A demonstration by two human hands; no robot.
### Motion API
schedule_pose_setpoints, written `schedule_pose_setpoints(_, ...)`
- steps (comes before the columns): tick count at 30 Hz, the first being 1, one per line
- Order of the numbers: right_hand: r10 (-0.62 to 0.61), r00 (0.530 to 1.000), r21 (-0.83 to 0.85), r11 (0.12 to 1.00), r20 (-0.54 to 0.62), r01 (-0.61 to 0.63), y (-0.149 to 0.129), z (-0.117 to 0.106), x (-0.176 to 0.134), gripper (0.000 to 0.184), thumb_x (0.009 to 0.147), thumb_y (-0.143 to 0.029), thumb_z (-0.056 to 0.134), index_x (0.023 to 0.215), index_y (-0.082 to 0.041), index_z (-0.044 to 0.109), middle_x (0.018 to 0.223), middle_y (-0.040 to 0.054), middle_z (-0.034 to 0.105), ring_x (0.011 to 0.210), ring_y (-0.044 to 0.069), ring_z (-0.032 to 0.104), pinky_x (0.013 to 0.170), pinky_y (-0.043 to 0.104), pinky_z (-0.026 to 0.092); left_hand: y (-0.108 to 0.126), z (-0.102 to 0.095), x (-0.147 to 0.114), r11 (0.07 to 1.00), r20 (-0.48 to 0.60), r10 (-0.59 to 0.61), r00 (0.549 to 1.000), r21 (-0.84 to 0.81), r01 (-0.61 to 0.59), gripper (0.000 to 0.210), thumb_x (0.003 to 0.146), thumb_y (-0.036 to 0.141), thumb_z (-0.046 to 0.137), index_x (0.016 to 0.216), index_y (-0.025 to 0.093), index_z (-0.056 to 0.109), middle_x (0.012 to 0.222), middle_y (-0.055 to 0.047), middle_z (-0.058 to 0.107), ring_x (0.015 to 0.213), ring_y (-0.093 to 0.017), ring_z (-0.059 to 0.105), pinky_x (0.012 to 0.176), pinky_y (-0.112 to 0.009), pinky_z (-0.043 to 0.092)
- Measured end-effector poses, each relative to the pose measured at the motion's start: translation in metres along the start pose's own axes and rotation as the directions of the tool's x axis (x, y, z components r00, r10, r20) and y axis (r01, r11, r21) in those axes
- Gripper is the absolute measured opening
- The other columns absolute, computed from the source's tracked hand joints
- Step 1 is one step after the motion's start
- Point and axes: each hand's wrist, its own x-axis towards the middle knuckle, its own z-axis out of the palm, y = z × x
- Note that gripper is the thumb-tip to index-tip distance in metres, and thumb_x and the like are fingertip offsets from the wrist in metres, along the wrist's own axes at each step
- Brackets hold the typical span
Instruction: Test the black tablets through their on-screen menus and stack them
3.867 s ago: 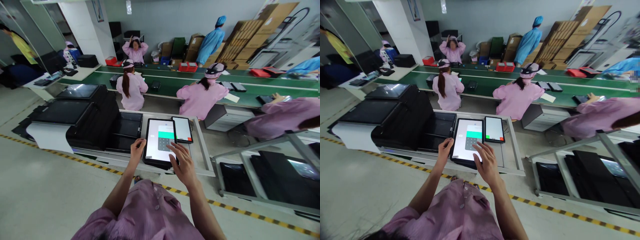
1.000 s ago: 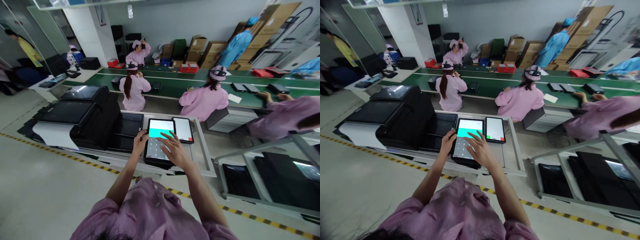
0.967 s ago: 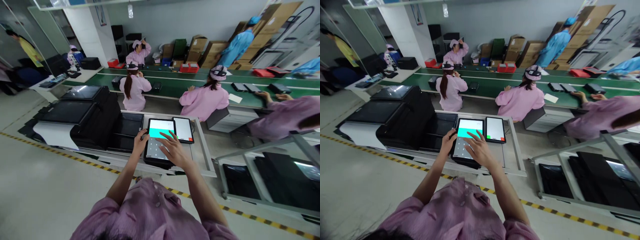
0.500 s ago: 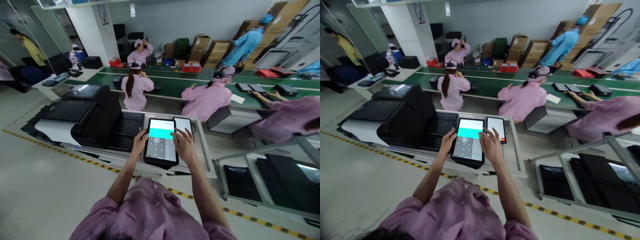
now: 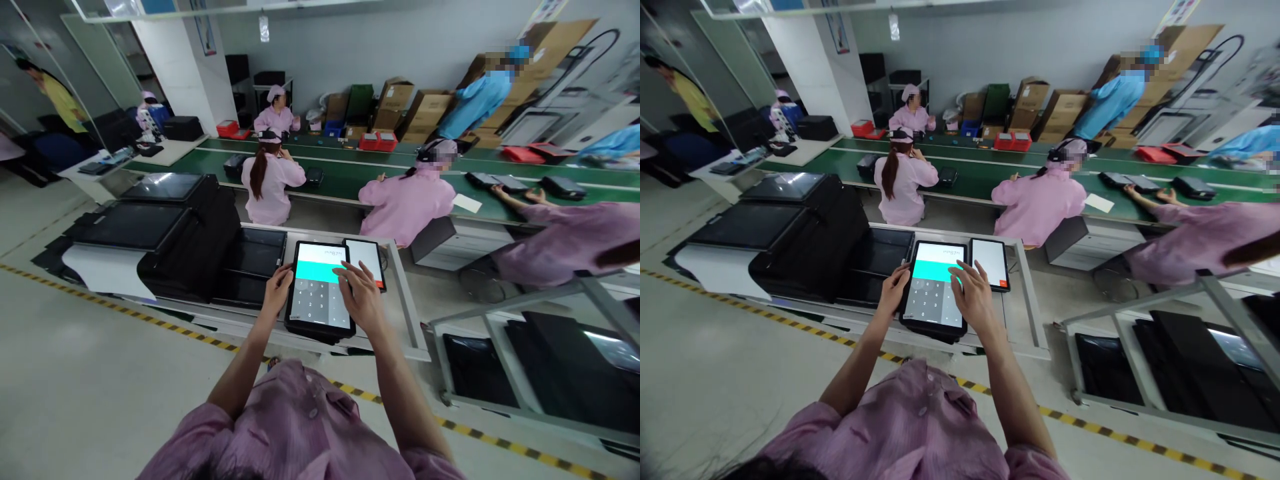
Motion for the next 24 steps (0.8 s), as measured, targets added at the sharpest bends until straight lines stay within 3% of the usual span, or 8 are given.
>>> schedule_pose_setpoints(4, 0.034, 0.999, 0.075, 0.997, 0.017, -0.035, -0.005, 0.000, 0.000, 0.028, 0.115, -0.035, 0.048, 0.130, -0.029, 0.070, 0.127, 0.0061, 0.082, 0.135, 0.031, 0.071, 0.128, 0.066, 0.042, -0.001, -0.001, 0.000, 0.999, 0.006, 0.023, 1.000, 0.033, -0.024, 0.036, 0.092, 0.053, 0.075, 0.101, 0.020, 0.085, 0.134, -0.014, 0.078, 0.130, -0.031, 0.071, 0.116, -0.045, 0.053)
schedule_pose_setpoints(8, 0.234, 0.966, 0.230, 0.951, -0.109, -0.205, -0.011, -0.006, -0.001, 0.037, 0.115, -0.041, 0.043, 0.142, -0.029, 0.064, 0.139, 0.0107, 0.077, 0.134, 0.030, 0.071, 0.116, 0.053, 0.057, -0.003, -0.002, -0.002, 0.997, 0.017, 0.046, 0.999, 0.067, -0.047, 0.035, 0.096, 0.052, 0.071, 0.106, 0.021, 0.085, 0.137, -0.013, 0.077, 0.131, -0.030, 0.071, 0.116, -0.044, 0.052)
schedule_pose_setpoints(11, 0.323, 0.927, 0.320, 0.913, -0.189, -0.253, -0.011, -0.001, 0.002, 0.039, 0.115, -0.044, 0.044, 0.144, -0.026, 0.063, 0.138, 0.0136, 0.076, 0.133, 0.030, 0.071, 0.108, 0.048, 0.061, -0.002, -0.002, -0.002, 0.996, 0.018, 0.045, 0.999, 0.072, -0.046, 0.035, 0.096, 0.052, 0.071, 0.104, 0.021, 0.085, 0.136, -0.013, 0.077, 0.130, -0.029, 0.071, 0.116, -0.043, 0.052)
schedule_pose_setpoints(17, 0.333, 0.929, 0.339, 0.903, -0.162, -0.265, -0.004, 0.016, 0.012, 0.040, 0.113, -0.048, 0.046, 0.141, -0.027, 0.065, 0.138, 0.0132, 0.076, 0.131, 0.031, 0.071, 0.112, 0.053, 0.058, 0.001, -0.002, -0.002, 0.997, 0.024, 0.031, 0.999, 0.071, -0.032, 0.035, 0.095, 0.053, 0.072, 0.101, 0.021, 0.085, 0.135, -0.013, 0.077, 0.129, -0.028, 0.071, 0.114, -0.040, 0.053)
schedule_pose_setpoints(24, 0.286, 0.946, 0.241, 0.939, -0.151, -0.245, 0.000, 0.017, 0.019, 0.037, 0.114, -0.045, 0.044, 0.133, -0.027, 0.070, 0.137, 0.0108, 0.076, 0.142, 0.030, 0.062, 0.123, 0.057, 0.049, -0.001, -0.004, -0.003, 0.995, 0.040, 0.033, 0.999, 0.093, -0.036, 0.039, 0.098, 0.056, 0.069, 0.105, 0.022, 0.085, 0.141, -0.013, 0.074, 0.132, -0.028, 0.069, 0.115, -0.042, 0.052)
